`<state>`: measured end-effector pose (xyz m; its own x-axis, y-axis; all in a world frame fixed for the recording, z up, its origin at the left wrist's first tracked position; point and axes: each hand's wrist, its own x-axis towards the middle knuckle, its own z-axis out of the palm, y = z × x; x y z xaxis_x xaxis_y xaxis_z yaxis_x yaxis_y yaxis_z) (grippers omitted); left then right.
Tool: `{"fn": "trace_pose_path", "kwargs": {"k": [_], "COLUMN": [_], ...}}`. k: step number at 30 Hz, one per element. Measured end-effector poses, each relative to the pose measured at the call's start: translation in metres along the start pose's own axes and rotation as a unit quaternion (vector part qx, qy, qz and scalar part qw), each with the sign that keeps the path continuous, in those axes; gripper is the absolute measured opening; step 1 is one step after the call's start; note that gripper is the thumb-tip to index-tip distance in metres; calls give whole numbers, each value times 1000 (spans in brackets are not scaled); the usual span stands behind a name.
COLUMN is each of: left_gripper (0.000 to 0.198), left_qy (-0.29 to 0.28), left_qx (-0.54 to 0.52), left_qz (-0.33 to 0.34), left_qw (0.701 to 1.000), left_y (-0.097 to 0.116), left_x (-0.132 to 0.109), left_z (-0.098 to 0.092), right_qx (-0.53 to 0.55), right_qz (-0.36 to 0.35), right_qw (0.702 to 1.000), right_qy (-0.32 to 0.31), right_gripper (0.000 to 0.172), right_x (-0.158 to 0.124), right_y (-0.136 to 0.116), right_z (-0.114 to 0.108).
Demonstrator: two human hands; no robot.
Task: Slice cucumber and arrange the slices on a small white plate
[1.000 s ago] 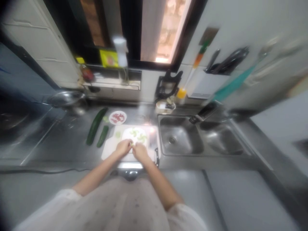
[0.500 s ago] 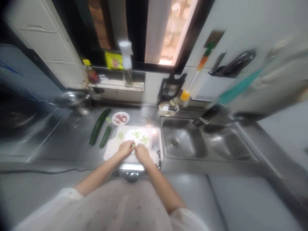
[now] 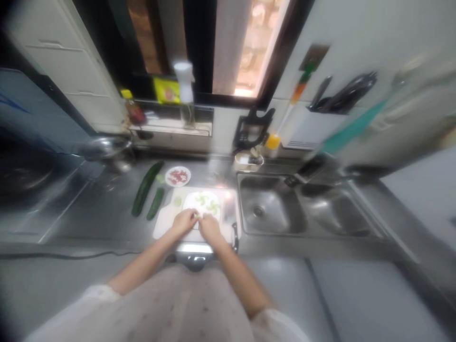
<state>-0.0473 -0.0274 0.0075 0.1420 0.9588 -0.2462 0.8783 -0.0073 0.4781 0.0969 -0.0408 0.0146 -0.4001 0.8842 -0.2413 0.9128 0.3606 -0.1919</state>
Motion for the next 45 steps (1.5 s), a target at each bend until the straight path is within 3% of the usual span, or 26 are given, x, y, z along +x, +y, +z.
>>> {"fn": "trace_pose_path", "kwargs": {"k": [9,16,24,33,40,45], "left_gripper": [25,33,40,23,17,18], "left_qy": [151,151,125,147,203,204], "left_qx": [-57,-45,-25,-27,-175,-297], "left_qz": [-153,-211,-211,-212,-183,-165], "left_qw": [975,965,969,966,946,918], "left_y": [-45,-71,-71,-73,-70,-64], "left_x": [-1,16,30,35,33,28], "left_z": [-18,-29,-26,-21,-24,-35], "right_qx": [42,62,85,99,114,126], "right_qz": [23,20,29,32,38,39], "right_qw": [998,996,993,990,987,986], "right_qy": [33,58,77,98,105,105], "right_gripper": [24,25,25,26,26,26], "right_x": [-6,-9,-12,-15,-15,-11], "right_y": [10,12,12,16,18,15], "right_z": [5,8,5,9,8,2]}}
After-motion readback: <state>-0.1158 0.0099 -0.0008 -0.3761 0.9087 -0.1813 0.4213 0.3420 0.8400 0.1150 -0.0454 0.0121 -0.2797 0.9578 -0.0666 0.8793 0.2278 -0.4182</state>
